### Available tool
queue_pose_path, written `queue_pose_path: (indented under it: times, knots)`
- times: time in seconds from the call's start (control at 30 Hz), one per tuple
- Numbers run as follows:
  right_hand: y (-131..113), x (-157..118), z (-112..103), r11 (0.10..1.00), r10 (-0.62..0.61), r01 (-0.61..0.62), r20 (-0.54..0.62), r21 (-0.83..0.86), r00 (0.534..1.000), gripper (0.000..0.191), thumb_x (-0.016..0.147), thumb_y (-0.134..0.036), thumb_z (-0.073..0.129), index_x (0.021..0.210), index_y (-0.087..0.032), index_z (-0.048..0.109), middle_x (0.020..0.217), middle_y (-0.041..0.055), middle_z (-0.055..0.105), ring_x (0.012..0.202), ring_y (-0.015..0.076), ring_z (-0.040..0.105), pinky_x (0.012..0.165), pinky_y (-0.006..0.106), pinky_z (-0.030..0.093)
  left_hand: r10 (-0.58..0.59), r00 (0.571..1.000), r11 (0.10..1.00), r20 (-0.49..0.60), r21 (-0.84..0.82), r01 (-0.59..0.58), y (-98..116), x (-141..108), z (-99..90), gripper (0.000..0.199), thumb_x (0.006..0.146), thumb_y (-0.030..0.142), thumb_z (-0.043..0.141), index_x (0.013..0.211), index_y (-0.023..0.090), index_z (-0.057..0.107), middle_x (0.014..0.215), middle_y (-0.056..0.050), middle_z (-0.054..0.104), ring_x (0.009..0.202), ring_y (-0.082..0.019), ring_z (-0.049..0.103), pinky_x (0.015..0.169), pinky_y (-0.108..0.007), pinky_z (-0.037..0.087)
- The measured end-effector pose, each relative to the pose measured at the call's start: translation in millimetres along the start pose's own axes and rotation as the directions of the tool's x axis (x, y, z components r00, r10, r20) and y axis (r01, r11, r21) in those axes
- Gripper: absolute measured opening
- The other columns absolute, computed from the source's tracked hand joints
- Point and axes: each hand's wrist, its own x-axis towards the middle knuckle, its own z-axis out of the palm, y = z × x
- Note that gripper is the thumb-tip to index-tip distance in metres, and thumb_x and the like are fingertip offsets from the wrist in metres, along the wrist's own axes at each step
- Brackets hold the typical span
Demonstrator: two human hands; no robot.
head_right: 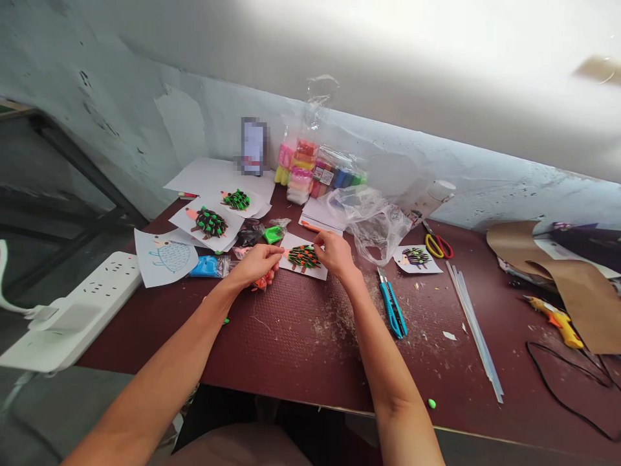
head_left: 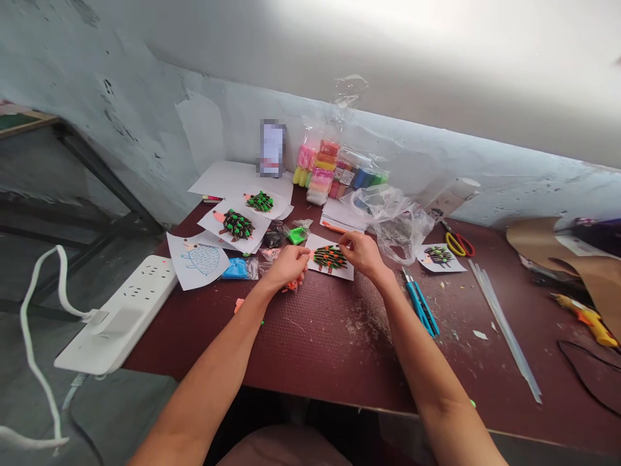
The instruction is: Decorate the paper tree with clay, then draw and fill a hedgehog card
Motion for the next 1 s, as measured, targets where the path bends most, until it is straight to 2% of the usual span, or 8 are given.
queue_pose_path:
  times: [0.2,0.37,0.6,0.9,1.0]
  knots:
    - [1,4,2,0.993,0.115,-0.115,0.022,0.017,0.993,0.016,0.08,-0.02,0.063,0.084,-0.017,0.078,0.089,0.0075,0.075,0.075,0.0177,0.063,0.07,0.027,0.043,-0.011,0.999,0.998,0.05,0.054,0.008,-1,0,2.1,0.022,0.094,0.014,0.052,0.108,0.011,0.069,0.053,0.006,0.052,0.033,-0.008,0.049,0.035,-0.017,0.036]
    - [-3,8,0,0.988,0.148,-0.151,0.077,0.029,0.986,0.018,0.079,-0.017,0.062,0.083,-0.016,0.08,0.088,0.0082,0.076,0.075,0.0185,0.065,0.068,0.027,0.042,0.001,0.998,0.999,0.057,0.035,-0.003,-2,0,2.6,0.014,0.094,0.016,0.056,0.098,0.012,0.068,0.052,0.007,0.052,0.031,-0.007,0.047,0.034,-0.015,0.034]
    - [-4,13,3,0.992,0.126,-0.128,0.11,0.005,0.986,0.019,0.079,-0.021,0.061,0.078,-0.017,0.079,0.08,0.0065,0.076,0.07,0.017,0.063,0.062,0.025,0.039,-0.005,0.999,0.996,0.042,0.094,0.001,1,-2,3.8,0.024,0.096,0.013,0.048,0.109,0.01,0.068,0.055,0.007,0.052,0.032,-0.008,0.048,0.033,-0.016,0.035]
    - [-11,18,-1,0.991,0.129,-0.133,0.194,0.007,0.972,0.021,0.079,-0.017,0.059,0.074,-0.016,0.079,0.073,0.0063,0.075,0.065,0.0159,0.061,0.06,0.025,0.035,-0.022,1.0,0.997,0.01,0.077,0.022,2,-2,3.4,0.034,0.095,0.012,0.051,0.125,0.01,0.065,0.057,0.006,0.054,0.034,-0.007,0.049,0.033,-0.014,0.034]
    - [-13,17,-2,0.992,0.12,-0.125,0.188,0.013,0.975,0.021,0.079,-0.016,0.059,0.074,-0.015,0.079,0.073,0.0067,0.075,0.066,0.0162,0.061,0.06,0.025,0.035,-0.017,1.0,0.996,0.006,0.089,0.017,0,-1,3.6,0.033,0.093,0.013,0.055,0.123,0.012,0.066,0.057,0.006,0.055,0.034,-0.007,0.049,0.034,-0.013,0.033]
